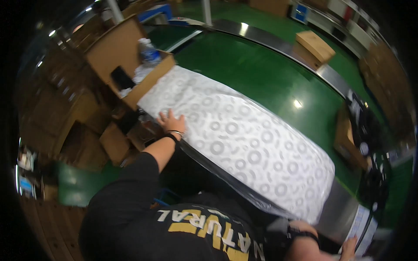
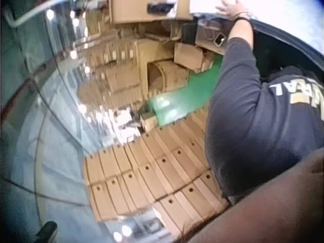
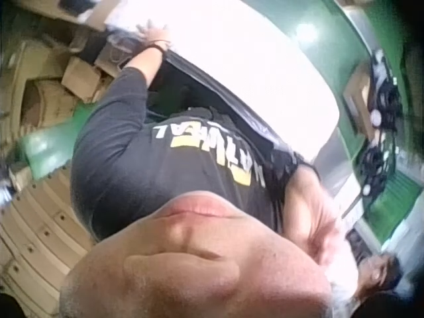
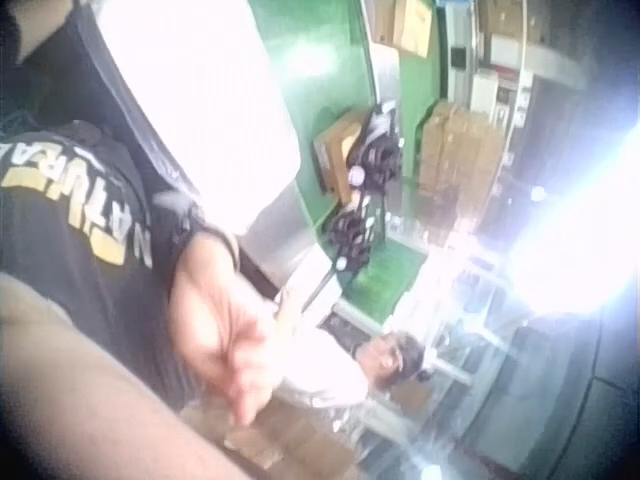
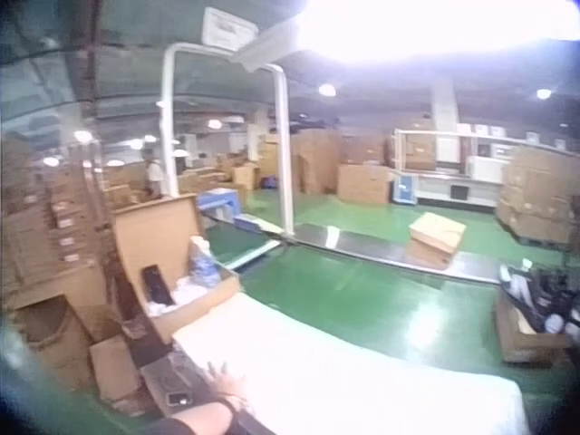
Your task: Packing manufactured athletic shoes into cardboard boxes on a production line conveyor.
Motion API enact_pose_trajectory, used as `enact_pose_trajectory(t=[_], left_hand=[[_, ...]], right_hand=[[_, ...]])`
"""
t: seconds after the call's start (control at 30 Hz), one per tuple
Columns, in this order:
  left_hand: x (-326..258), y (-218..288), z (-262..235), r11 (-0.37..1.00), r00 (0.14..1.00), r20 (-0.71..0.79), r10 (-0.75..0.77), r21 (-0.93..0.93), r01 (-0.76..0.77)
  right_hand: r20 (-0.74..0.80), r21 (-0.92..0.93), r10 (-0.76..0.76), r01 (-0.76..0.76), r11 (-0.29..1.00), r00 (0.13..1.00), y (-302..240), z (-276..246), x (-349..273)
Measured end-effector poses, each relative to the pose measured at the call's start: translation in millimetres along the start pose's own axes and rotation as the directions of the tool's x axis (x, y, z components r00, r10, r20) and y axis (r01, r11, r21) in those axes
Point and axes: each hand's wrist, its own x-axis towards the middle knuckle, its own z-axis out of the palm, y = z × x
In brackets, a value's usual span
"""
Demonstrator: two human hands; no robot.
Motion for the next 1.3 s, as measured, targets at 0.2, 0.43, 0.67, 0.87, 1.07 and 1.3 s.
enact_pose_trajectory(t=[0.2, 0.43, 0.67, 0.87, 1.07, 1.3], left_hand=[[7, 13, 1, 0.985, 0.99, 0.062, 0.128, 0.109, -0.134], [-6, 30, -5, 0.999, 1.0, 0.01, 0.013, 0.036, -0.013], [2, 18, 5, 0.996, 0.999, -0.006, 0.033, 0.077, -0.032], [-1, 22, 2, 0.998, 1.0, 0.001, 0.007, 0.058, -0.007], [1, 21, 2, 0.999, 1.0, -0.009, 0.018, 0.045, -0.018], [0, 18, 9, 0.999, 1.0, -0.009, -0.009, 0.047, 0.01]], right_hand=[[-0.163, 0.112, 0.919, -0.919, 0.379, 0.359, 69, -17, -94], [-0.034, 0.434, 0.971, -0.879, -0.198, -0.236, 72, -23, -103], [0.021, 0.472, 0.973, -0.855, -0.213, -0.231, 65, -22, -100], [0.057, 0.514, 0.976, -0.831, -0.21, -0.211, 64, -20, -99], [0.051, 0.499, 0.979, -0.844, -0.195, -0.196, 60, -18, -100], [0.55, -0.631, 0.835, -0.661, 0.406, -0.011, 51, -8, -104]])
